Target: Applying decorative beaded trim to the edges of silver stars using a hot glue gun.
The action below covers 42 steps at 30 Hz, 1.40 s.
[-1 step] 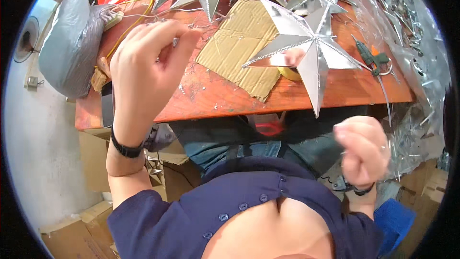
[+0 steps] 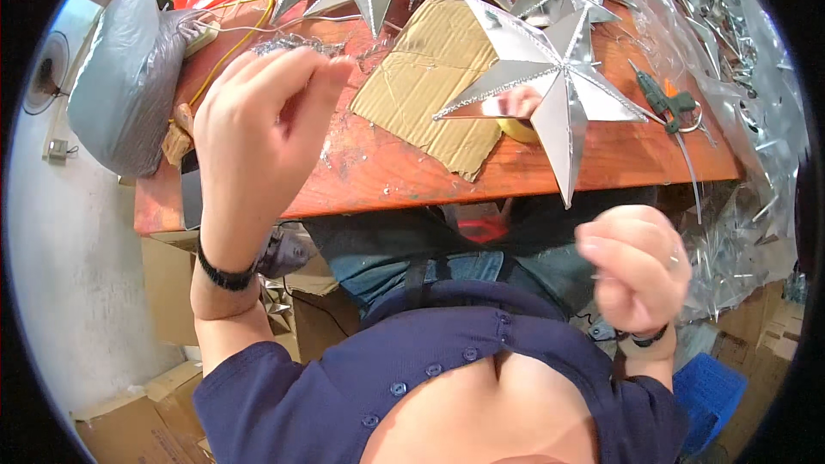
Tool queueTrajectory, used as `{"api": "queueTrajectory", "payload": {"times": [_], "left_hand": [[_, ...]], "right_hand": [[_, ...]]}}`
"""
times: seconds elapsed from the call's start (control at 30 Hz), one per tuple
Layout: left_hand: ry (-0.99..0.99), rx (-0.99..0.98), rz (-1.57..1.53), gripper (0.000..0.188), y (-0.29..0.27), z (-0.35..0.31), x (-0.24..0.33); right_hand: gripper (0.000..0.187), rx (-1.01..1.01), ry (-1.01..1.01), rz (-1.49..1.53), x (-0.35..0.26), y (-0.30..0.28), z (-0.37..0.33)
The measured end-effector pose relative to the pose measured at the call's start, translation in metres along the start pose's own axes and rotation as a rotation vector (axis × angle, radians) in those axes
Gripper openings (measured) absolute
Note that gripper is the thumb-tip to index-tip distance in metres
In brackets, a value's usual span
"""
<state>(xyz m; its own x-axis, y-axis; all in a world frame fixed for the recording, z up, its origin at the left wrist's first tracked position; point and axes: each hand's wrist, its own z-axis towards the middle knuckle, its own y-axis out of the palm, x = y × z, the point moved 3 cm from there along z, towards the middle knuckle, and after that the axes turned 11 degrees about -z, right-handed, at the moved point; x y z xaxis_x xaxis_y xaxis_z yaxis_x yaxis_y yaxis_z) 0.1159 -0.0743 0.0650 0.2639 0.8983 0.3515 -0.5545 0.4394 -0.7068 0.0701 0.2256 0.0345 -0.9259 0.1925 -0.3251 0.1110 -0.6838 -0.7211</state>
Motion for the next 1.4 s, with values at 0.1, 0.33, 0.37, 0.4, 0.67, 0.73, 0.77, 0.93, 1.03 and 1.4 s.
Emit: {"api": "queueTrajectory", "payload": {"times": [0.1, 0.33, 0.37, 0.4, 0.67, 0.73, 0.77, 0.93, 1.03, 1.4], "left_hand": [[-0.031, -0.132, -0.162, 0.008, -0.004, -0.02, 0.021], [0.064, -0.479, -0.72, 0.006, 0.032, -0.041, 0.069], [0.044, -0.477, -0.757, 0.006, 0.038, -0.042, 0.071], [0.052, -0.486, -0.764, 0.006, 0.042, -0.039, 0.074], [-0.065, -0.803, -1.141, 0.012, 0.094, -0.03, 0.081], [-0.149, -0.947, -1.218, 0.014, 0.11, -0.028, 0.085], [-0.145, -0.959, -1.223, 0.014, 0.115, -0.03, 0.085], [-0.062, -1.192, -0.975, 0.017, 0.137, -0.059, 0.057], [0.11, -1.329, -0.802, 0.018, 0.135, -0.061, 0.03], [0.04, -0.847, -0.918, 0.043, 0.117, 0.045, 0.096]], "right_hand": [[0.034, -0.2, 0.113, 0.269, -0.002, 0.033, 0.015], [0.047, 0.011, 0.022, 0.505, 0.006, 0.054, 0.032], [0.046, 0.066, -0.017, 0.479, 0.01, 0.052, 0.033], [0.041, 0.079, -0.127, 0.417, 0.015, 0.047, 0.03], [0.02, 0.183, -0.094, 0.387, 0.03, 0.031, -0.005], [0.015, 0.155, 0.082, 0.755, 0.044, 0.031, -0.013], [0.016, 0.211, 0.23, 1.065, 0.051, 0.033, -0.021], [0.024, 0.358, 0.584, 1.564, 0.088, -0.001, -0.062], [0.031, 0.28, 0.594, 1.451, 0.092, -0.026, -0.086], [0.007, -0.152, 0.529, 0.426, 0.069, -0.017, -0.044]]}}
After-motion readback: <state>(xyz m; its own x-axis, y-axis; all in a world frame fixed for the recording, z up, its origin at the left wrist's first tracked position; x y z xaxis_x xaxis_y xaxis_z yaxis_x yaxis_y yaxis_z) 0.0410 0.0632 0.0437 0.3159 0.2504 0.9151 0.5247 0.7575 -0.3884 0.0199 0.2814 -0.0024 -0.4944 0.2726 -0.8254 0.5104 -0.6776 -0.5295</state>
